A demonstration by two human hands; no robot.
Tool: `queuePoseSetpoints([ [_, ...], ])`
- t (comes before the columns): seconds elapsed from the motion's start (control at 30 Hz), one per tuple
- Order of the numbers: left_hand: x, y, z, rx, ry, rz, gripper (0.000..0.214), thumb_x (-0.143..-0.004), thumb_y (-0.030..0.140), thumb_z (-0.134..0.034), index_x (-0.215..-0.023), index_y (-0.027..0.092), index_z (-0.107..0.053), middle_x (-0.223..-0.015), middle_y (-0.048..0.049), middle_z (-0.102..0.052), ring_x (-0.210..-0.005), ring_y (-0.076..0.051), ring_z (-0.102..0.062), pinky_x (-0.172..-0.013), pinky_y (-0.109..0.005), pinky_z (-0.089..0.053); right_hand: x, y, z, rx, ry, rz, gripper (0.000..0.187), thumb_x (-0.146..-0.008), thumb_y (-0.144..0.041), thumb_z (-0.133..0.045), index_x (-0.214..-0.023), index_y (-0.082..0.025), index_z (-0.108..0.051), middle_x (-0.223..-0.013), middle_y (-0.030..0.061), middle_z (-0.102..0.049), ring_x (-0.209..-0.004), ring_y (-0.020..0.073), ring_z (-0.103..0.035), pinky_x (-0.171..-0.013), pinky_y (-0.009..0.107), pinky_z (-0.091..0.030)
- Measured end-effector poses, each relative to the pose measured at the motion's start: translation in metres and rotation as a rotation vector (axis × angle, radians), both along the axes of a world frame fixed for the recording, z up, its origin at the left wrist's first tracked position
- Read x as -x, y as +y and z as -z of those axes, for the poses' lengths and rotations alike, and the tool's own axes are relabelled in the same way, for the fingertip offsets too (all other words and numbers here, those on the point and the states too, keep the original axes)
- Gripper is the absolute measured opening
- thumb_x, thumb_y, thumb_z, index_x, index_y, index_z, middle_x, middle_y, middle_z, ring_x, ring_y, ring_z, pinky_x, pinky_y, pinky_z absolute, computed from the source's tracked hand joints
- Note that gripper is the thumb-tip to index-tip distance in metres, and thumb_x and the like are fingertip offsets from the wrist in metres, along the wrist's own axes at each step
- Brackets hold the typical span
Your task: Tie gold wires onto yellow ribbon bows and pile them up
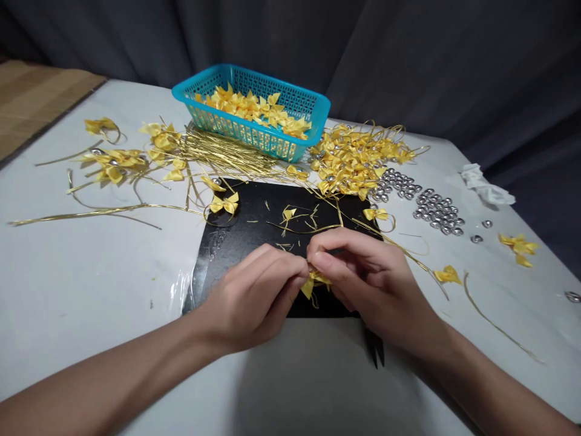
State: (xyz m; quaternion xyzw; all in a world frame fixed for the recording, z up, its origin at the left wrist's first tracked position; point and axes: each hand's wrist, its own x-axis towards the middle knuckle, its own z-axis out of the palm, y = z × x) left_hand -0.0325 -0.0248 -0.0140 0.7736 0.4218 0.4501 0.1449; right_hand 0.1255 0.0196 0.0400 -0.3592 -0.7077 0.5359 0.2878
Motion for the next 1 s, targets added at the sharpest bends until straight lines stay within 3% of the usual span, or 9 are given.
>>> queuePoseSetpoints([
  [0.3,0.000,-0.003,-0.002,0.029,0.005,-0.032,0.014,-0.083,0.004,-0.048,-0.084,0.018,-0.051,-0.077,-0.0004,-0.064,-0.070,-0.011,-0.054,-0.071,-0.022,-0.045,0.002,-0.008,0.020,0.295,0.203,0.078,0.014,-0.087,-0.032,-0.053,-0.081,-0.020,-0.051,-0.059,-0.0070,-0.035,-0.036,0.0000,-0.022,-0.030,0.015,-0.016],
  [0.47,0.000,0.002,-0.003,0.053,0.019,-0.065,0.011,-0.084,0.008,-0.050,-0.082,0.018,-0.053,-0.073,0.0009,-0.064,-0.067,-0.011,-0.055,-0.068,-0.022,-0.045,0.002,-0.006,0.027,0.309,0.219,0.203,0.016,-0.082,-0.033,-0.060,-0.079,-0.019,-0.054,-0.063,-0.0056,-0.042,-0.038,-0.0005,-0.029,-0.031,0.012,-0.023],
  [0.6,0.000,0.004,-0.003,-0.014,-0.022,-0.040,0.013,-0.082,0.008,-0.055,-0.090,0.018,-0.058,-0.080,0.0002,-0.069,-0.069,-0.010,-0.060,-0.069,-0.021,-0.046,0.000,-0.003,0.027,0.352,0.185,0.187,0.019,-0.082,-0.037,-0.060,-0.079,-0.020,-0.054,-0.051,-0.0082,-0.036,-0.037,0.0001,-0.028,-0.032,0.010,-0.024],
  [0.73,0.000,0.004,-0.003,-0.038,-0.017,-0.011,0.012,-0.081,0.006,-0.056,-0.087,0.016,-0.059,-0.074,0.0009,-0.068,-0.065,-0.009,-0.058,-0.068,-0.020,-0.046,-0.003,0.000,0.018,0.348,0.137,0.142,0.019,-0.079,-0.036,-0.063,-0.078,-0.018,-0.057,-0.061,-0.0055,-0.046,-0.039,0.0000,-0.035,-0.033,0.011,-0.031],
  [0.83,-0.001,0.003,-0.003,-0.034,-0.004,-0.022,0.009,-0.081,0.007,-0.055,-0.082,0.015,-0.058,-0.070,0.0010,-0.065,-0.063,-0.009,-0.056,-0.067,-0.021,-0.045,-0.003,0.002,0.009,0.320,0.082,0.154,0.018,-0.078,-0.033,-0.064,-0.078,-0.017,-0.058,-0.068,-0.0036,-0.050,-0.039,-0.0004,-0.037,-0.031,0.012,-0.028],
  [1.0,0.000,0.002,-0.003,-0.018,0.008,-0.036,0.008,-0.082,0.008,-0.053,-0.080,0.016,-0.055,-0.068,0.0007,-0.062,-0.062,-0.010,-0.053,-0.066,-0.022,-0.044,-0.001,0.003,0.010,0.246,0.109,0.173,0.016,-0.078,-0.030,-0.063,-0.075,-0.016,-0.056,-0.061,-0.0056,-0.044,-0.039,-0.0006,-0.032,-0.031,0.014,-0.018],
])
